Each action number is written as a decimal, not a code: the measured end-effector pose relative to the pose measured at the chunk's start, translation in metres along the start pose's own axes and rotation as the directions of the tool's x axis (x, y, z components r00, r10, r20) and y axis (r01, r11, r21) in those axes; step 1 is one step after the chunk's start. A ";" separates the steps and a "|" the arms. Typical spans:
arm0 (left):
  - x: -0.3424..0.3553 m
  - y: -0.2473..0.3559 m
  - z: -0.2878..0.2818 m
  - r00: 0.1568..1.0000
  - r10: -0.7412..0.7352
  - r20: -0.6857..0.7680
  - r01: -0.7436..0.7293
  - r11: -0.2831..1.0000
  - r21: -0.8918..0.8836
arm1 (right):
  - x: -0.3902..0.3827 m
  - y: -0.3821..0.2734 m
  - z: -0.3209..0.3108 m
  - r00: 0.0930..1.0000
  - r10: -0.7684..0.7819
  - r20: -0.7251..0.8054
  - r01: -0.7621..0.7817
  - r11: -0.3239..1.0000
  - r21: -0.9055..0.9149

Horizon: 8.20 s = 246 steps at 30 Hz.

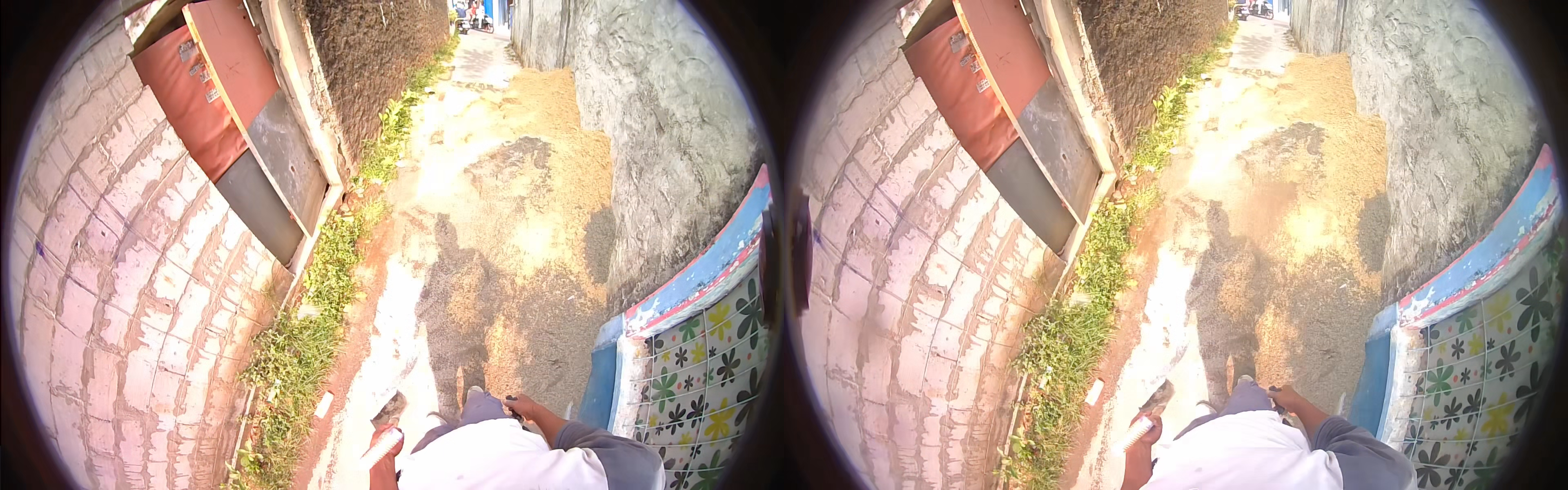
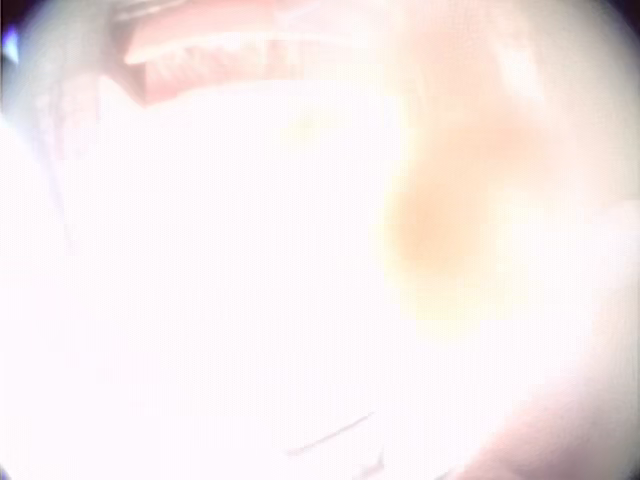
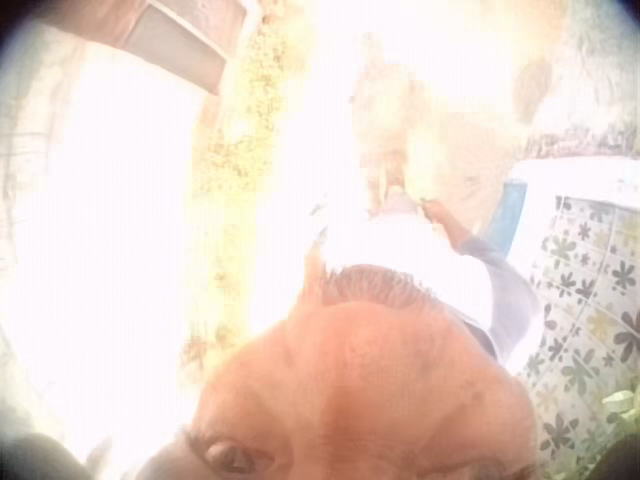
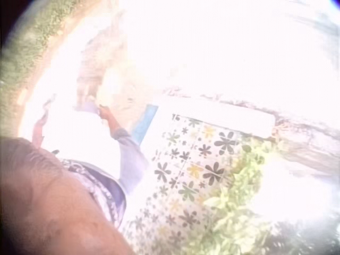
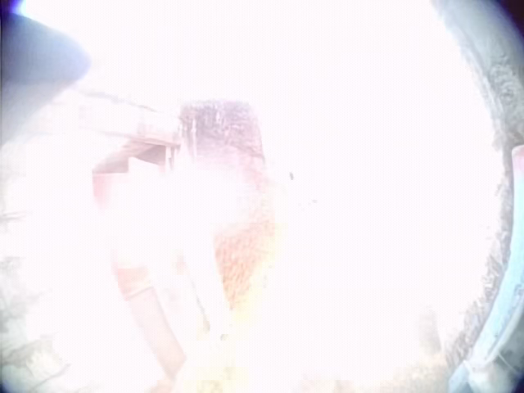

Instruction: The person uses a shovel to scoop and move sand along a narrow outdoor alleyway. They repeatedly lift and spread the sand, occasionally pausing as a motorbike passes. The task continues with consistent shoveling motions throughout the clip.

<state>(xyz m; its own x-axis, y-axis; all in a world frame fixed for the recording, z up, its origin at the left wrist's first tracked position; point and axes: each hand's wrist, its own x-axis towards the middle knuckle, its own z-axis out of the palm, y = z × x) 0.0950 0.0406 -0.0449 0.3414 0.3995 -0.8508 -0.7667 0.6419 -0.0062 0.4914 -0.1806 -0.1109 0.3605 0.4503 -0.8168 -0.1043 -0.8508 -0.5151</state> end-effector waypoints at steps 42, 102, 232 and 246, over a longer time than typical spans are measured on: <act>-0.041 0.031 -0.098 0.887 -0.455 0.072 0.461 0.880 -0.112 | 0.069 0.043 0.005 0.853 0.286 0.437 -0.468 0.789 0.397; -0.087 -0.067 -0.196 0.045 0.721 0.692 -0.808 -0.381 0.450 | 0.102 -0.022 0.046 0.841 0.141 0.523 -0.130 0.990 -0.057; 0.734 0.203 0.756 0.805 0.544 -0.236 -0.349 0.756 0.553 | 0.974 -0.917 0.019 0.995 0.102 0.012 -0.064 0.530 0.846; 0.653 0.091 0.807 0.929 0.024 0.369 -0.339 0.455 0.824 | 0.644 -0.816 -0.243 0.748 0.288 -0.599 0.519 0.309 0.797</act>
<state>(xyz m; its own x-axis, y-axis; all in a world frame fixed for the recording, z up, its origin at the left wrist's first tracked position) 0.6864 0.8877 -0.1768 0.4991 0.6284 -0.5966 -0.0168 0.6954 0.7184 1.0337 0.7379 -0.1533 0.7945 -0.0703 -0.6032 -0.5835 0.1868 -0.7903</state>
